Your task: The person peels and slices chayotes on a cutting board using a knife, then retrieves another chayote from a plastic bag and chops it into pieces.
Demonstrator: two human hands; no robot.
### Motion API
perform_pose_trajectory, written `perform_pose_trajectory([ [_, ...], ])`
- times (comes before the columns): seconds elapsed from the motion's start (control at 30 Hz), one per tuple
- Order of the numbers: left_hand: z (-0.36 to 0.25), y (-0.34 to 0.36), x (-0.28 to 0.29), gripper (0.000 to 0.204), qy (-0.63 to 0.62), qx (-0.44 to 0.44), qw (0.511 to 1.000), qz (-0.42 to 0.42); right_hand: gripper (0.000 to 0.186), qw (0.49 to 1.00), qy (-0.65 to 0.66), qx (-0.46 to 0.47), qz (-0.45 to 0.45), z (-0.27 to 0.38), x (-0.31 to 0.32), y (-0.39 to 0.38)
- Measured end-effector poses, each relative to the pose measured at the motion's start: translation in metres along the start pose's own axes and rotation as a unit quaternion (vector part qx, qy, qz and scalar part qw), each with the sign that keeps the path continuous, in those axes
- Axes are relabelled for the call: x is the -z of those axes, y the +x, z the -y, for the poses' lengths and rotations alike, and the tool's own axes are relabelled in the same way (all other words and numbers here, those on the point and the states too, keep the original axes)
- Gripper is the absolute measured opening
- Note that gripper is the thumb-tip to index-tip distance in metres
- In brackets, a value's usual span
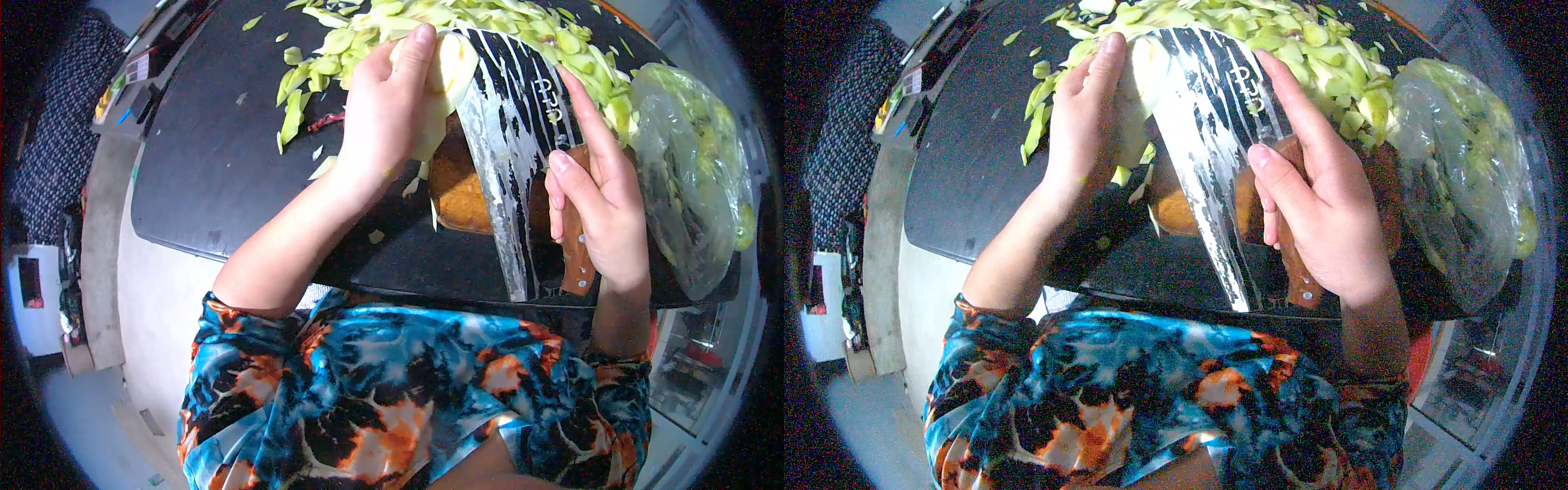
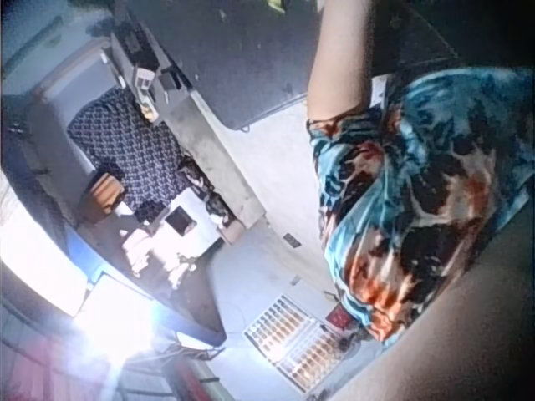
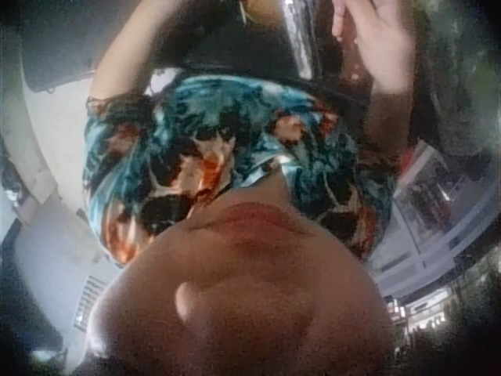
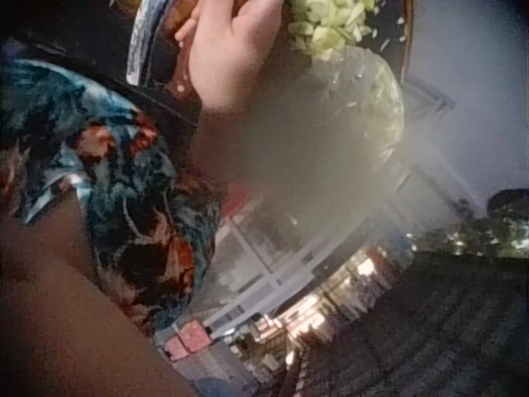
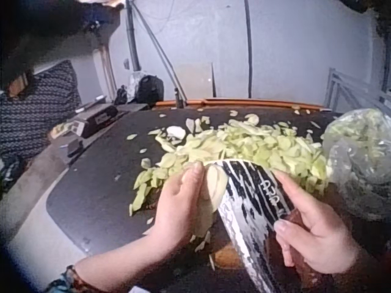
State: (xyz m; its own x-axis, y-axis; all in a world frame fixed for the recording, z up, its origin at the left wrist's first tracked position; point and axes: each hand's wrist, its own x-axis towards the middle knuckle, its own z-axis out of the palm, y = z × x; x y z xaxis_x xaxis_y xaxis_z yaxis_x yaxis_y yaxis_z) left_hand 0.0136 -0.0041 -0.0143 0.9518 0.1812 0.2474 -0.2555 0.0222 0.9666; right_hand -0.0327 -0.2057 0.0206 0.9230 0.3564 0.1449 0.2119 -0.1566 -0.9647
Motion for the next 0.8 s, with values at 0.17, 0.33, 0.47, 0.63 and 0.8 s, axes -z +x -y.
perform_pose_trajectory([
  [0.17,0.007,-0.002,-0.013,0.036,-0.035,-0.039,0.998,-0.033,0.057,0.999,0.036,-0.021,0.006,0.001,-0.008,0.0],
  [0.33,0.006,-0.002,-0.011,0.038,-0.099,0.017,0.995,0.004,0.056,1.0,-0.005,-0.002,-0.006,-0.001,-0.003,0.001],
  [0.47,-0.001,0.0,0.002,0.042,-0.037,0.058,0.995,0.077,0.058,0.998,-0.07,-0.005,0.002,0.006,0.015,0.002],
  [0.63,-0.007,0.0,-0.005,0.046,-0.129,0.127,0.981,0.073,0.06,0.996,-0.087,-0.03,-0.02,0.012,0.024,-0.004],
  [0.8,-0.009,-0.002,-0.002,0.041,-0.091,0.157,0.978,0.102,0.061,0.988,-0.144,-0.059,-0.024,0.022,0.027,-0.012],
])
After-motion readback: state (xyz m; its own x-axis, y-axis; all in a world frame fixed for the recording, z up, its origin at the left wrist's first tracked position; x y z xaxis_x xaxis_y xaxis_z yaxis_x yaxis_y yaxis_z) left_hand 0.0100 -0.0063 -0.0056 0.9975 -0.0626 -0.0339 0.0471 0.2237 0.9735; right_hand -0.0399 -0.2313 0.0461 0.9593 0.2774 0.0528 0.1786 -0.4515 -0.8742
